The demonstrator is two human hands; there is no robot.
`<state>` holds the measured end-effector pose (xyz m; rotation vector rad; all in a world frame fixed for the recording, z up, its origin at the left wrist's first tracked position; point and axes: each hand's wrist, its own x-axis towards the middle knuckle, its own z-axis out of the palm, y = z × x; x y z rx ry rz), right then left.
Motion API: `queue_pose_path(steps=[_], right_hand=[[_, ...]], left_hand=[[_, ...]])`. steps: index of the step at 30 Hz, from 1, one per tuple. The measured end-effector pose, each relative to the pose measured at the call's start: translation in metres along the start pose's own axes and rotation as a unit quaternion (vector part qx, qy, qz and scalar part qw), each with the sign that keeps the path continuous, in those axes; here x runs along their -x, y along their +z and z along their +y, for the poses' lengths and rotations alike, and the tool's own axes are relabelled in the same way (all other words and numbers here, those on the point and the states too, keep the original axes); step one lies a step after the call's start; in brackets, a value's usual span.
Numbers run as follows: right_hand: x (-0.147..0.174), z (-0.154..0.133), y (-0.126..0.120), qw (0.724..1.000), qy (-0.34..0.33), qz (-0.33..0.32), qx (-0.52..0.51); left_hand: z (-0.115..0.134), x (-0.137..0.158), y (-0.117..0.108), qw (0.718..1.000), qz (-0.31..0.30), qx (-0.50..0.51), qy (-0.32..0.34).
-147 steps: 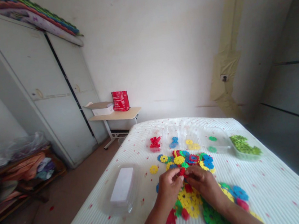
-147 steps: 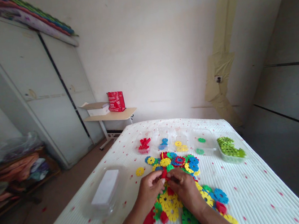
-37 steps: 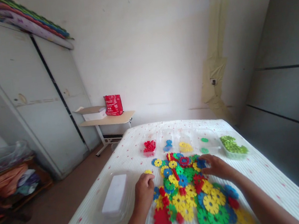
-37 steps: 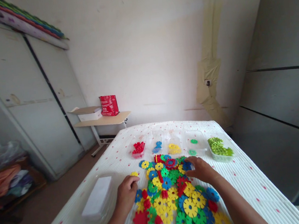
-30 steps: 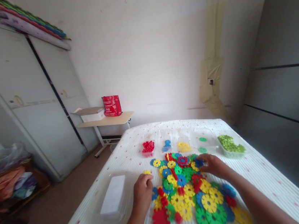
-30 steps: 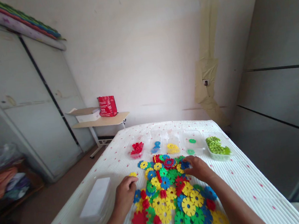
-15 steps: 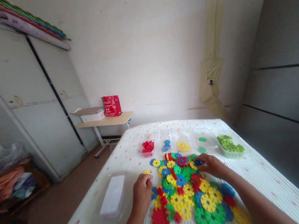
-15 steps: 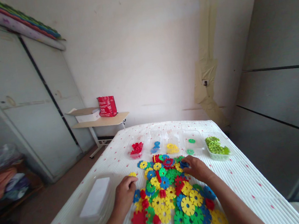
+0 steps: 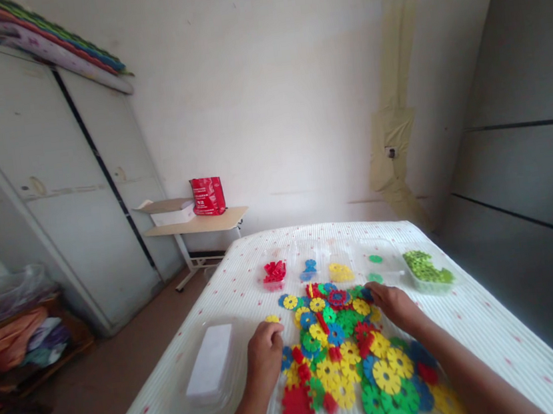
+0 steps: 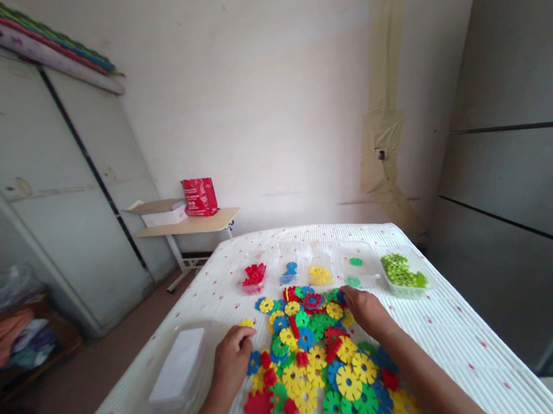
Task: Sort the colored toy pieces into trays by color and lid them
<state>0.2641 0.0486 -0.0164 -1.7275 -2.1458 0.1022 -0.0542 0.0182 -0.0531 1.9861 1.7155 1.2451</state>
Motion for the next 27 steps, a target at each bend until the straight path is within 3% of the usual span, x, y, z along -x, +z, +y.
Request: queue_pose_path(steps=[8, 12, 17, 23, 27], right_hand=[[0.002, -0.006, -0.008, 0.999, -0.018, 0.046, 0.009], [-0.011, -0.03, -0.021, 0.997, -0.046, 0.055, -0.034], [-0.05, -0.073, -0.03, 0.994, -0.058, 0.074, -0.062], [-0.099, -0.099, -0.014, 0.996, -0.001, 0.058, -0.066], [-0.109, -0.101, 0.0, 0.996, 0.012, 0.052, -0.065]], left_hand=[[0.003, 0.0, 0.0, 1.0, -0.003, 0.01, -0.015], [0.003, 0.001, 0.001, 1.0, -0.002, 0.009, -0.019], [0.002, 0.001, 0.001, 1.0, -0.002, 0.014, -0.022], [0.001, 0.0, 0.001, 0.999, 0.004, 0.027, -0.025], [0.0, 0.0, 0.001, 0.999, 0.005, 0.032, -0.031]])
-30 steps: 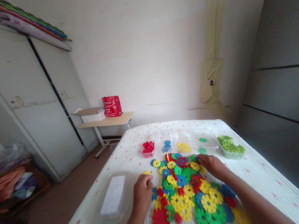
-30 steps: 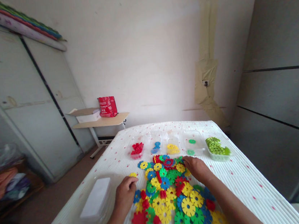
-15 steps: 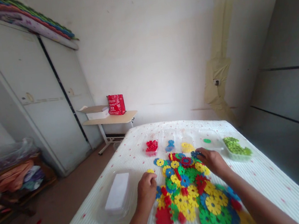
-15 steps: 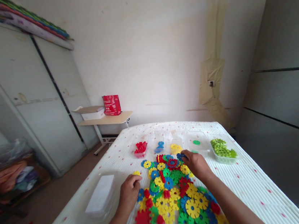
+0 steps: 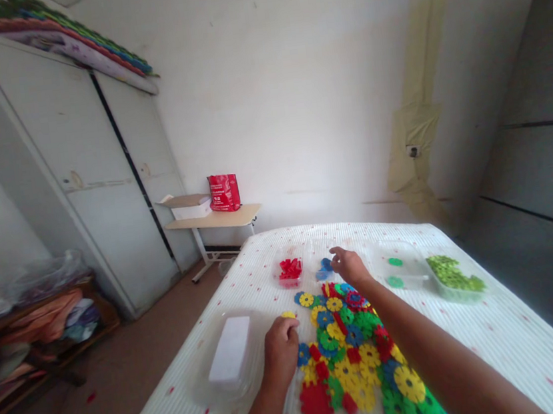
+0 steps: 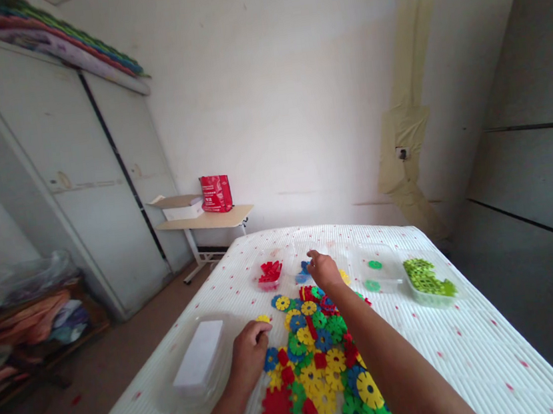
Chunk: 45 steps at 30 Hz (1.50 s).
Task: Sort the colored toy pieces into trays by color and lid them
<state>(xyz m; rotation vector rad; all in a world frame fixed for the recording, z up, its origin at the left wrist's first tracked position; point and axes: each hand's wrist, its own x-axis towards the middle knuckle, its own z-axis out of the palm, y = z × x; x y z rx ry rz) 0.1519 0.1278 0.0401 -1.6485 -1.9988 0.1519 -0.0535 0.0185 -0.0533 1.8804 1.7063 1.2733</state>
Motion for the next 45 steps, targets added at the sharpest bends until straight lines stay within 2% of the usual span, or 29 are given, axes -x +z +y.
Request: queue_pose_path(steps=[5, 10, 18, 27, 37, 45], right_hand=[[0.011, 0.003, -0.002, 0.999, 0.002, -0.005, 0.031], [0.028, 0.008, -0.006, 0.996, -0.011, -0.039, 0.085], [0.046, 0.002, 0.015, 0.978, -0.041, -0.098, 0.177], [0.047, 0.001, 0.026, 0.964, -0.056, -0.102, 0.238], [0.051, 0.004, 0.021, 0.968, -0.052, -0.075, 0.232], [0.055, 0.006, 0.003, 0.985, -0.058, -0.053, 0.156]], left_hand=[[-0.002, 0.0, 0.001, 1.0, -0.003, -0.005, 0.003], [-0.002, 0.0, 0.002, 1.0, 0.003, -0.018, 0.011], [0.0, 0.0, 0.0, 1.0, -0.001, -0.017, 0.013], [-0.003, 0.0, 0.002, 1.0, -0.002, -0.019, 0.019], [-0.002, 0.0, 0.002, 1.0, 0.0, -0.011, 0.017], [-0.004, 0.0, 0.003, 1.0, 0.0, -0.015, 0.017]])
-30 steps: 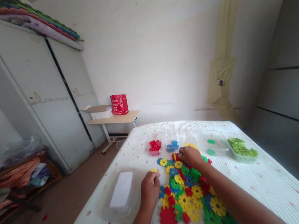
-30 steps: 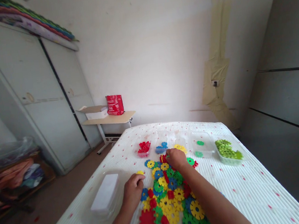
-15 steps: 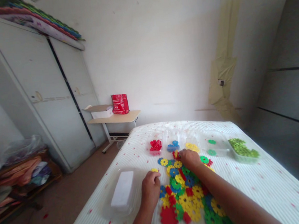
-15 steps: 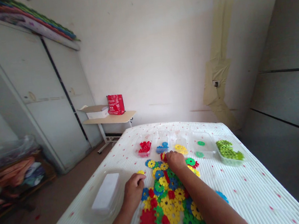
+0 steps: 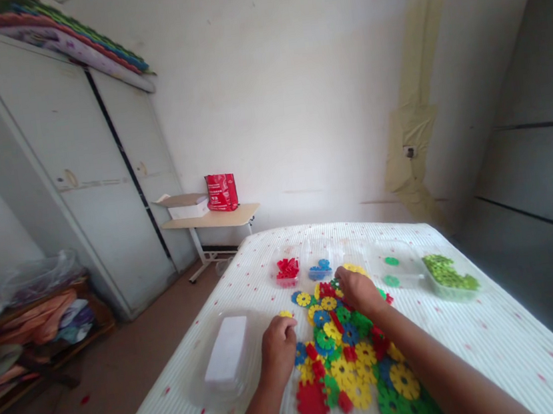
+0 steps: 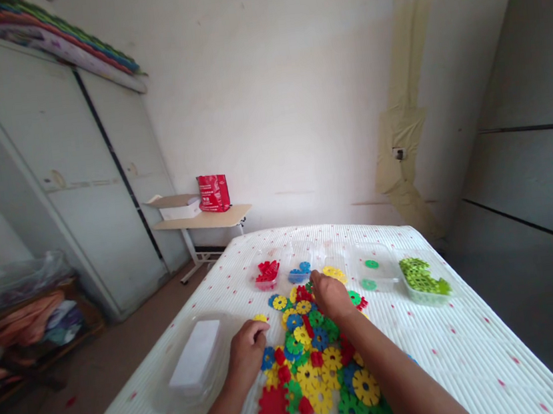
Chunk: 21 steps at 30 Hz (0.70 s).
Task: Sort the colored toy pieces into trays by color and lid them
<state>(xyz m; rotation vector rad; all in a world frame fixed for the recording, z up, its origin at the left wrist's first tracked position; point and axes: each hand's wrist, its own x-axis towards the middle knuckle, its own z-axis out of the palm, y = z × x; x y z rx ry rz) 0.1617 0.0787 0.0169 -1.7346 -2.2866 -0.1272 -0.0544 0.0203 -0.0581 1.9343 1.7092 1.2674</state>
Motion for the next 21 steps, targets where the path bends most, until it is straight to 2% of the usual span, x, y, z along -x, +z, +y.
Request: queue_pose_path(steps=[4, 9, 15, 21], right_hand=[[0.011, 0.012, -0.01, 0.996, -0.053, -0.028, -0.067], [0.028, 0.023, -0.009, 0.972, -0.139, -0.096, -0.161], [0.035, 0.017, 0.001, 0.976, -0.145, -0.112, -0.117], [0.043, 0.012, 0.002, 0.985, -0.138, -0.084, -0.065]], left_hand=[[0.001, 0.0, 0.0, 1.0, -0.003, -0.002, -0.001], [0.002, 0.0, 0.0, 1.0, -0.007, -0.003, 0.001], [0.001, 0.0, 0.0, 1.0, -0.01, -0.003, 0.004], [0.0, 0.0, 0.0, 1.0, -0.001, -0.005, 0.013]])
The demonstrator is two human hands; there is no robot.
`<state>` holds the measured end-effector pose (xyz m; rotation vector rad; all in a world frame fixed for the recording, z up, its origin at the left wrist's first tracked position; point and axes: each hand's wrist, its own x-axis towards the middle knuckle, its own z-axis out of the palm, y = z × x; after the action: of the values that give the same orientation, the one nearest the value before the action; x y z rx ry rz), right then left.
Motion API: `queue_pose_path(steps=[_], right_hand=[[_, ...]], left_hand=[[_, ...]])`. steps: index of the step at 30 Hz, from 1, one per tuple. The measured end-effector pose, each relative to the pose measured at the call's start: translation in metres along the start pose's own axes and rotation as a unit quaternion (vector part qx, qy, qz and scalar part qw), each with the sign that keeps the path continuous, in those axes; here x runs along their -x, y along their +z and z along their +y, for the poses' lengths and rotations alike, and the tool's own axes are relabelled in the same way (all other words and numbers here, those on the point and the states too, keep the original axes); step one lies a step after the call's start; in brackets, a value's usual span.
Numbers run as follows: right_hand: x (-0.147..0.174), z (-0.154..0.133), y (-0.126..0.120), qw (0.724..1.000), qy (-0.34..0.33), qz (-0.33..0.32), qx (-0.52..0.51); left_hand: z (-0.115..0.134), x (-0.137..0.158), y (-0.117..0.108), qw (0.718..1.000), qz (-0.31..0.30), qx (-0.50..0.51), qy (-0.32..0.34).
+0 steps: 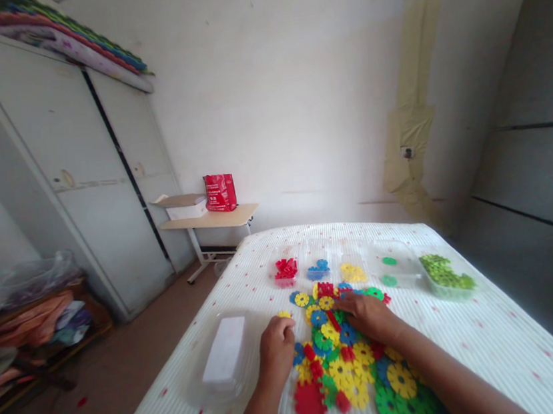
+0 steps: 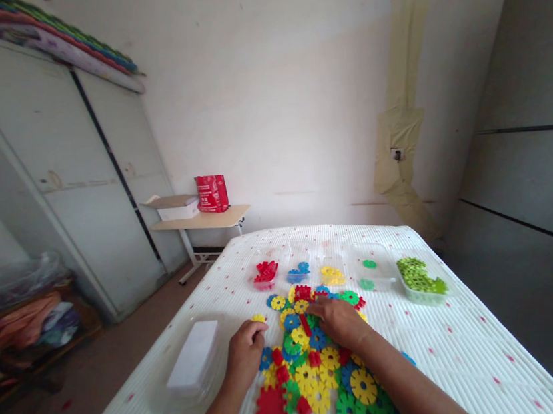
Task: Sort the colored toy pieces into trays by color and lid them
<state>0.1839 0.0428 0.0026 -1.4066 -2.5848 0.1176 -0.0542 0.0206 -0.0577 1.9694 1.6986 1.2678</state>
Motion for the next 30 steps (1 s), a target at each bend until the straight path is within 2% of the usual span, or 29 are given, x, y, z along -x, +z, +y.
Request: queue_pose_path(steps=[11, 17, 21, 23, 25, 28, 30], right_hand=[[0.007, -0.008, 0.001, 0.997, -0.036, 0.045, 0.05], [0.008, -0.011, -0.007, 0.997, -0.008, 0.032, 0.063], [0.011, -0.006, -0.016, 0.999, 0.013, 0.031, 0.034], [0.013, 0.001, -0.024, 0.998, 0.039, 0.053, 0.019], [0.015, 0.014, -0.036, 0.99, 0.091, 0.103, 0.024], [0.017, 0.038, -0.056, 0.962, 0.187, 0.192, 0.047], [0.018, 0.055, -0.069, 0.945, 0.229, 0.227, 0.05]], left_hand=[[0.003, 0.0, -0.001, 1.0, -0.009, -0.007, -0.012], [0.004, -0.001, -0.003, 1.0, -0.01, -0.011, -0.01], [0.002, -0.001, -0.002, 1.0, -0.008, -0.006, -0.007], [0.001, -0.002, -0.002, 1.0, -0.009, -0.005, -0.008], [0.0, -0.002, -0.002, 1.0, -0.01, -0.003, -0.009], [-0.001, -0.003, -0.002, 1.0, -0.011, -0.003, -0.006], [0.0, -0.003, -0.002, 1.0, -0.013, -0.008, -0.007]])
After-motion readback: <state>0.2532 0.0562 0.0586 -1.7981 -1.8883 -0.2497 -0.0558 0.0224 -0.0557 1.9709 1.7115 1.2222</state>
